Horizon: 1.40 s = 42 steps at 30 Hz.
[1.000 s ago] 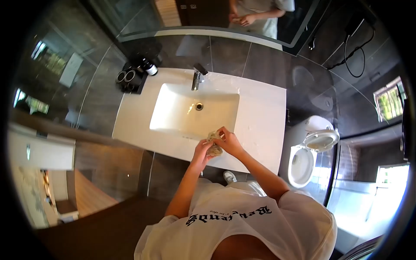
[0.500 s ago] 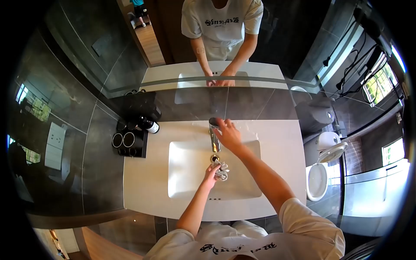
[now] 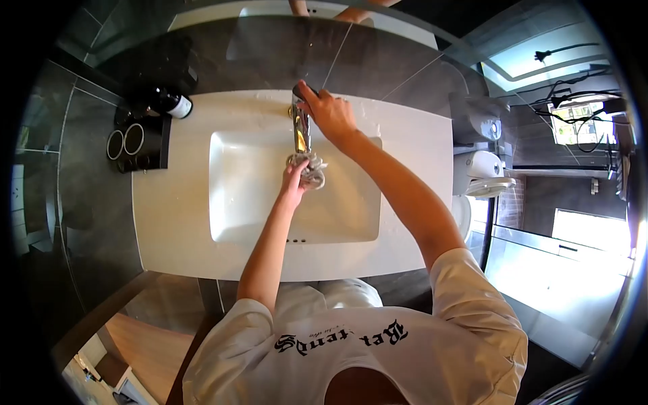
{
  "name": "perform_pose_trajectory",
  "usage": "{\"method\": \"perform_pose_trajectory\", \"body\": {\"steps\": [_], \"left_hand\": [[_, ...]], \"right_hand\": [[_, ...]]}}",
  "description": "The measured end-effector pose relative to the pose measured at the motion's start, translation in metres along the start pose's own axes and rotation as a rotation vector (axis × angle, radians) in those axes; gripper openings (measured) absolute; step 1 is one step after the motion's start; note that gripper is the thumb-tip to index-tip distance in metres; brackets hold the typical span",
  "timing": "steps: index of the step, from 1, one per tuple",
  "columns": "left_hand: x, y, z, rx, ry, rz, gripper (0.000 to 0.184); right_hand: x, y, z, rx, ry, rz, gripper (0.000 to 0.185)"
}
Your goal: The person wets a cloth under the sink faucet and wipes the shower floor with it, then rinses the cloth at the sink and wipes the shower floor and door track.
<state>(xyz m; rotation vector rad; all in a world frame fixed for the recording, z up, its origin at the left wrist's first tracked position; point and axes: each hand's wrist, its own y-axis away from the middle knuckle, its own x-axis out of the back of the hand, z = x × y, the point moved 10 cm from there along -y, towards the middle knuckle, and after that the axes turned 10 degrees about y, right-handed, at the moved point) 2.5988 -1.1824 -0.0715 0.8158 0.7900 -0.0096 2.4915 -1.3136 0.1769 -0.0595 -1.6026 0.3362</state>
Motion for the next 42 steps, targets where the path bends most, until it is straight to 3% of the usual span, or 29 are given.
{"method": "perform_pose_trajectory", "body": {"steps": [5,20,22,25,32,35,37,38,40,42], "left_hand": [[0.004,-0.006,0.01,-0.015,0.008,-0.014,0.035],[0.0,-0.016,0.02,-0.106,0.171,-0.047,0.036],[-0.004,-0.016,0.026,-0.115,0.195,-0.051,0.036],[0.0,-0.021,0.028,-0.12,0.214,-0.038,0.036],[-0.001,-0.028,0.029,-0.114,0.288,-0.05,0.034],[0.0,-0.033,0.031,-0.107,0.337,-0.041,0.038],[-0.002,-0.034,0.031,-0.1,0.385,-0.054,0.044],[-0.003,-0.035,0.031,-0.097,0.386,-0.055,0.044],[-0.006,-0.035,0.037,-0.156,0.421,-0.066,0.047],[-0.01,-0.032,0.039,-0.159,0.458,-0.096,0.046]], "right_hand": [[0.008,-0.002,-0.001,0.053,0.018,0.114,0.05],[0.002,-0.015,-0.006,0.101,0.155,-0.068,0.047],[0.005,-0.016,-0.009,0.075,0.136,-0.142,0.039],[0.022,-0.013,-0.017,0.111,0.045,-0.053,0.03],[0.024,-0.014,-0.019,0.092,0.025,-0.101,0.03],[0.026,-0.006,-0.012,0.125,0.043,-0.074,0.03],[0.04,0.013,0.009,0.098,-0.091,0.245,0.035],[0.031,0.026,0.01,0.097,-0.088,0.243,0.035],[0.001,0.07,0.054,-0.43,-0.527,0.217,0.033],[-0.069,0.119,0.067,-0.592,-0.678,0.043,0.034]]}}
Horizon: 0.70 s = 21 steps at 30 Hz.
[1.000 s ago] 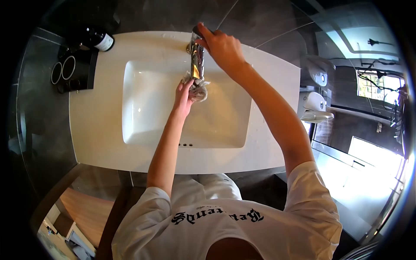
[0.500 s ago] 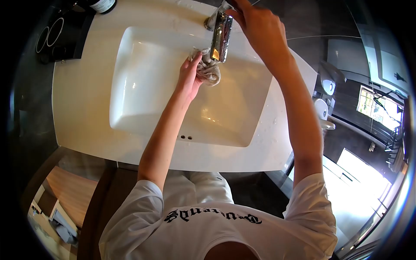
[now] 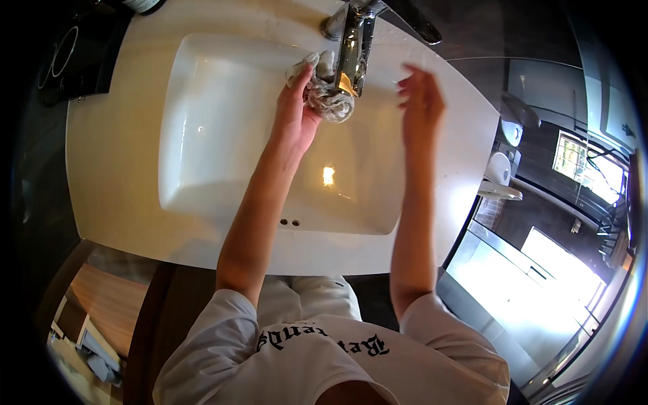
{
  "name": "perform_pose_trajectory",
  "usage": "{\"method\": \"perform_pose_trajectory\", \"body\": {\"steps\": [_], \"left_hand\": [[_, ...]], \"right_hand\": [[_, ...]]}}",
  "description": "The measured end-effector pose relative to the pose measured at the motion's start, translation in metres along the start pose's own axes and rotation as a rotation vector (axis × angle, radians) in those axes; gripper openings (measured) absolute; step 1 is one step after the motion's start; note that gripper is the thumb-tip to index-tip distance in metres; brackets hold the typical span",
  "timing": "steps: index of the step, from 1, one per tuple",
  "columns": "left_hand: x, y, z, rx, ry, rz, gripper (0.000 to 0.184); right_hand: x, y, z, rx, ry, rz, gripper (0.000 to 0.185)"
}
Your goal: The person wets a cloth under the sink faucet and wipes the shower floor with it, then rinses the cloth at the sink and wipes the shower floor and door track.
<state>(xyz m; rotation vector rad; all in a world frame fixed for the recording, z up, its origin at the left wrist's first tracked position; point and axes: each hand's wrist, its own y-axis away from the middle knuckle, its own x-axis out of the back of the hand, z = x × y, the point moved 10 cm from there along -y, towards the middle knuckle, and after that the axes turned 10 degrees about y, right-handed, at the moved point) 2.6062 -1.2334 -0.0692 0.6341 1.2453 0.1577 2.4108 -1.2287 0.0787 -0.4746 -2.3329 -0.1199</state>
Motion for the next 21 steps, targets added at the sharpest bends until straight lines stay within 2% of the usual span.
{"method": "perform_pose_trajectory", "body": {"steps": [2,4,7,10,11,12,14,16,18,20,21], "left_hand": [[-0.006,0.002,0.001,0.006,0.032,-0.027,0.045],[-0.011,0.003,0.001,0.015,-0.011,-0.044,0.043],[0.0,-0.002,0.002,-0.048,-0.09,-0.019,0.041],[0.016,-0.002,0.007,-0.089,-0.209,0.045,0.039],[0.022,0.001,0.009,-0.107,-0.267,0.098,0.037],[0.025,0.001,0.011,-0.104,-0.265,0.098,0.037],[0.017,-0.001,0.004,0.04,-0.173,-0.073,0.038],[0.016,-0.002,0.001,0.101,-0.199,-0.094,0.037],[0.032,0.002,0.003,0.071,-0.277,0.151,0.028],[0.035,-0.013,0.003,-0.146,-0.63,0.093,0.021],[0.033,-0.012,-0.001,-0.154,-0.773,0.091,0.031]], "right_hand": [[-0.045,0.032,0.043,-0.269,-0.21,-0.135,0.032],[-0.084,0.057,0.052,-0.443,-0.495,-0.196,0.034],[-0.11,0.066,0.034,-0.392,-0.644,-0.287,0.037],[-0.114,0.052,0.038,-0.31,-0.641,-0.302,0.032],[-0.116,0.049,0.044,-0.397,-0.811,-0.264,0.022],[-0.117,0.045,0.038,-0.397,-0.808,-0.262,0.022],[-0.12,0.039,0.034,-0.464,-0.978,-0.187,0.016],[-0.133,0.031,0.049,-0.422,-0.928,-0.16,0.016],[-0.147,0.03,0.06,-0.381,-0.879,-0.133,0.017],[-0.137,0.031,0.051,-0.141,-0.436,0.05,0.024],[-0.147,0.037,0.053,-0.16,-0.292,0.012,0.025]]}}
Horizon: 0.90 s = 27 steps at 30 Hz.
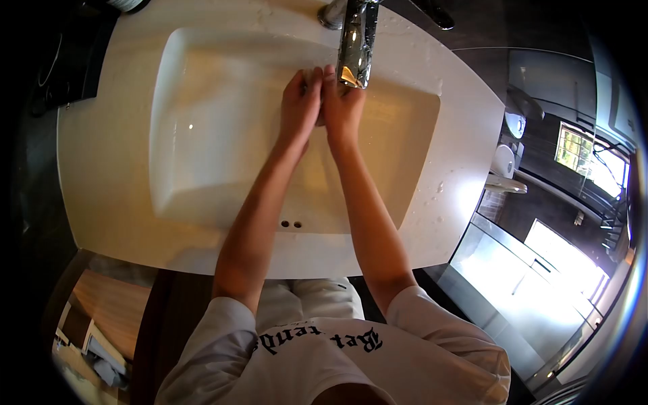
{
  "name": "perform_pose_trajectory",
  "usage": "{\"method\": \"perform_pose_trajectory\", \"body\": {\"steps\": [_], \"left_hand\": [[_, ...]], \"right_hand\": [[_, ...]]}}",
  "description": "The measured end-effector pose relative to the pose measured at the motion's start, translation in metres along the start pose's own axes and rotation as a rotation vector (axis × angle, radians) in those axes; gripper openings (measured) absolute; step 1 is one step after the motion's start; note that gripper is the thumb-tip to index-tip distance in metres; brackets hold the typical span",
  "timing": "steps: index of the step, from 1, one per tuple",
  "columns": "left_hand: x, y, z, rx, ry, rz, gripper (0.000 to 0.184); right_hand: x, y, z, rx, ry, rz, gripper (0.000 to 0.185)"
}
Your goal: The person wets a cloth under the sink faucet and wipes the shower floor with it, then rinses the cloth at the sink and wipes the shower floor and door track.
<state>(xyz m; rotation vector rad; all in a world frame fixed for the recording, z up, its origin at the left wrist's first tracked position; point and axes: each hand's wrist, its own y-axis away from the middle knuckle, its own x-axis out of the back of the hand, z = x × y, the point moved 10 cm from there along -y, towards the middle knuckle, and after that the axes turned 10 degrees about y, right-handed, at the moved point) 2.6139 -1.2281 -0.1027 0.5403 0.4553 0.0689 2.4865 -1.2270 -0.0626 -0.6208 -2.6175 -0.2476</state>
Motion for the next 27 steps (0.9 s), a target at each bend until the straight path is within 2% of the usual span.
{"method": "perform_pose_trajectory", "body": {"steps": [1,3,4,6,7,9,10,11,14,15,17,18,19,21,23,25,26,27], "left_hand": [[0.004,-0.002,0.008,-0.131,-0.063,0.078,0.041],[0.01,-0.01,0.006,-0.138,-0.114,0.109,0.044],[0.012,-0.014,0.004,-0.138,-0.116,0.111,0.044],[0.008,-0.02,0.013,-0.331,-0.284,0.082,0.044],[0.009,-0.022,0.007,-0.33,-0.287,0.09,0.044],[0.013,-0.018,0.003,-0.406,-0.175,0.142,0.044],[0.019,-0.017,-0.009,-0.303,-0.239,0.141,0.043],[0.024,-0.01,-0.014,-0.305,-0.242,0.146,0.043],[0.03,0.007,-0.053,-0.011,-0.242,0.052,0.038],[0.032,0.005,-0.058,-0.011,-0.244,0.056,0.038],[0.037,-0.001,-0.052,-0.184,-0.128,0.148,0.042],[0.038,-0.007,-0.05,-0.151,0.018,0.165,0.04],[0.036,-0.013,-0.04,-0.153,0.019,0.167,0.04],[0.039,-0.021,-0.008,-0.295,0.07,0.234,0.035],[0.036,-0.021,0.009,-0.318,-0.024,0.206,0.03],[0.014,-0.016,0.009,-0.386,-0.131,-0.001,0.027],[0.01,-0.015,-0.005,-0.507,-0.179,0.005,0.024],[0.003,-0.012,0.011,-0.599,-0.186,-0.005,0.025]], "right_hand": [[-0.005,0.01,0.003,-0.005,-0.009,0.008,0.019],[-0.018,0.016,0.031,-0.164,-0.033,-0.059,0.024],[-0.021,0.018,0.039,-0.165,-0.036,-0.061,0.024],[-0.025,0.017,0.048,-0.153,-0.079,-0.055,0.034],[-0.026,0.018,0.049,-0.231,-0.153,-0.064,0.034],[-0.022,0.014,0.059,-0.226,-0.278,0.02,0.033],[-0.02,0.012,0.068,-0.258,-0.417,0.084,0.028],[-0.02,0.008,0.073,-0.259,-0.42,0.078,0.028],[0.0,-0.001,0.068,-0.128,-0.447,0.172,0.021],[-0.001,0.0,0.062,-0.13,-0.449,0.169,0.021],[-0.01,0.003,0.045,-0.115,-0.43,0.06,0.021],[-0.015,0.004,0.04,-0.163,-0.376,0.019,0.019],[-0.014,0.009,0.035,-0.162,-0.377,0.017,0.019],[-0.031,0.021,0.038,-0.268,-0.291,-0.156,0.017],[-0.041,0.014,0.05,-0.276,-0.318,-0.139,0.016],[-0.034,0.002,0.046,-0.215,-0.262,-0.066,0.013],[-0.036,0.002,0.046,-0.215,-0.266,-0.071,0.013],[-0.036,0.005,0.049,-0.263,-0.333,-0.051,0.012]]}}
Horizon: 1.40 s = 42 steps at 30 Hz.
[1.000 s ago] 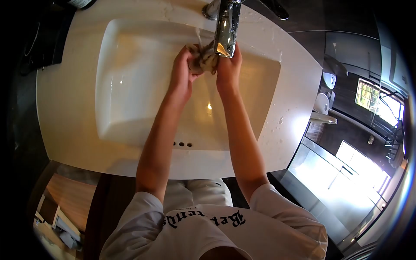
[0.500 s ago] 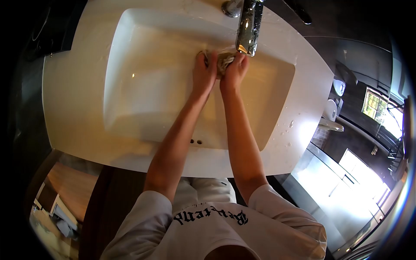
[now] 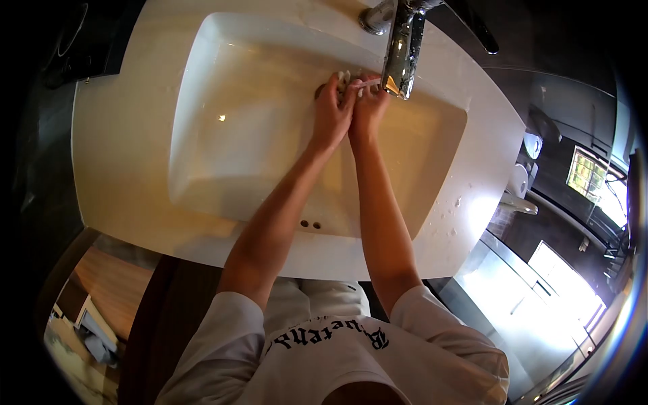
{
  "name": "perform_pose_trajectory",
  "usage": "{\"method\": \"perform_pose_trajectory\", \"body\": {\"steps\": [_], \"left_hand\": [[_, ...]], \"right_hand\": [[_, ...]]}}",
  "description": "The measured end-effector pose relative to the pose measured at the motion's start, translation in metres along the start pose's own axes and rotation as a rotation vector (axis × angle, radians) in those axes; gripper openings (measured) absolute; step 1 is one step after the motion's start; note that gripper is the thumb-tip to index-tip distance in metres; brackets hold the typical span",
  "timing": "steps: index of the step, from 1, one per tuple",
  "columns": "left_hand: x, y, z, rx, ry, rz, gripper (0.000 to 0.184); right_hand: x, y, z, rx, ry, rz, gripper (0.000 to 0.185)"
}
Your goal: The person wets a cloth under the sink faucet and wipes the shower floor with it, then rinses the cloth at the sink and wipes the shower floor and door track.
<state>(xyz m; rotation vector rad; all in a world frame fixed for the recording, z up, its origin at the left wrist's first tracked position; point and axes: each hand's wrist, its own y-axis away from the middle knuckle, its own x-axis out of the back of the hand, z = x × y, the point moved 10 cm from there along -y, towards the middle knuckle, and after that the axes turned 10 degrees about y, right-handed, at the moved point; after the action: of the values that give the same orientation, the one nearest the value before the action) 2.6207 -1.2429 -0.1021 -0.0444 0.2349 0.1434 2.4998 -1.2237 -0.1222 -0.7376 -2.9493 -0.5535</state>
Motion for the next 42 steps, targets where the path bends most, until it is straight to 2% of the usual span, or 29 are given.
{"method": "perform_pose_trajectory", "body": {"steps": [2,3,4,5,6,7,8,9,10,12,13,14,16,17,19,23,27,29,30,32,33,35,38,39,40,42], "left_hand": [[0.0,-0.01,-0.005,0.18,-0.065,-0.095,0.026],[0.006,-0.013,-0.01,0.178,-0.07,-0.088,0.026],[0.015,-0.016,-0.024,0.269,-0.028,-0.055,0.027],[0.021,-0.014,-0.038,0.362,0.016,-0.022,0.028],[0.017,0.0,-0.04,0.369,0.014,-0.021,0.028],[0.01,0.012,-0.018,0.151,-0.085,0.001,0.029],[0.006,0.015,0.003,-0.077,-0.181,0.023,0.03],[-0.003,0.005,-0.012,0.05,-0.192,-0.195,0.029],[0.005,0.0,-0.009,0.054,-0.191,-0.192,0.029],[0.011,-0.007,-0.023,0.34,0.208,-0.184,0.03],[0.015,-0.003,-0.023,0.498,0.238,-0.174,0.03],[0.018,-0.001,-0.024,0.519,0.206,-0.185,0.031],[0.019,0.005,-0.029,0.538,0.223,-0.226,0.028],[0.021,0.005,-0.029,0.539,0.228,-0.236,0.028],[0.038,0.008,-0.036,0.677,0.441,-0.018,0.027],[0.037,0.005,-0.04,0.761,0.506,-0.001,0.025],[0.034,0.001,-0.049,0.74,0.528,0.055,0.025],[0.041,-0.016,-0.042,0.37,0.037,-0.094,0.027],[0.038,-0.013,-0.04,0.372,0.035,-0.093,0.027],[0.031,-0.009,-0.021,0.272,-0.252,-0.08,0.032],[0.027,-0.008,-0.019,0.266,-0.271,-0.068,0.034],[0.02,-0.016,-0.012,0.222,-0.289,-0.023,0.036],[0.017,-0.026,-0.014,0.194,-0.174,0.037,0.038],[0.017,-0.025,-0.036,0.188,-0.211,0.01,0.038],[0.014,-0.025,-0.036,0.182,-0.248,-0.018,0.038],[0.004,-0.014,-0.033,0.162,-0.287,-0.049,0.036]], "right_hand": [[0.003,0.01,0.008,-0.088,-0.139,0.036,0.009],[0.005,0.021,0.011,-0.11,0.001,-0.026,0.012],[0.003,0.017,0.014,-0.111,-0.001,-0.034,0.012],[0.0,0.012,0.006,0.003,0.079,-0.038,0.014],[0.001,0.013,-0.003,0.112,0.16,-0.037,0.016],[0.01,0.013,-0.012,0.05,0.125,0.037,0.014],[0.018,0.005,0.003,0.093,-0.022,0.077,0.013],[0.015,0.007,0.014,0.009,-0.053,-0.003,0.017],[0.013,0.015,0.021,-0.075,-0.083,-0.08,0.021],[0.01,0.023,0.021,-0.137,-0.15,-0.136,0.022],[0.006,0.026,0.024,-0.198,-0.216,-0.192,0.024],[0.005,0.023,0.04,-0.314,-0.317,-0.205,0.026],[-0.002,0.016,0.044,-0.287,-0.398,-0.35,0.024],[0.002,0.011,0.045,-0.281,-0.397,-0.341,0.024],[0.01,0.007,0.029,-0.188,-0.381,-0.283,0.023],[0.009,0.006,0.018,-0.199,-0.425,-0.311,0.02],[-0.002,0.008,0.001,-0.235,-0.607,-0.32,0.02],[-0.006,0.007,0.014,-0.335,-0.604,-0.318,0.022],[-0.008,0.007,0.016,-0.337,-0.605,-0.318,0.022],[0.005,0.0,0.009,-0.152,-0.345,-0.186,0.021],[0.002,0.001,0.011,-0.153,-0.345,-0.187,0.021],[0.009,0.002,-0.006,0.097,0.28,-0.049,0.023],[-0.017,0.019,-0.006,0.073,0.206,-0.171,0.021],[-0.017,0.011,-0.002,0.07,0.374,-0.178,0.021],[-0.015,0.004,0.006,0.069,0.374,-0.18,0.021],[-0.005,-0.004,-0.003,0.146,-0.028,-0.043,0.018]]}}
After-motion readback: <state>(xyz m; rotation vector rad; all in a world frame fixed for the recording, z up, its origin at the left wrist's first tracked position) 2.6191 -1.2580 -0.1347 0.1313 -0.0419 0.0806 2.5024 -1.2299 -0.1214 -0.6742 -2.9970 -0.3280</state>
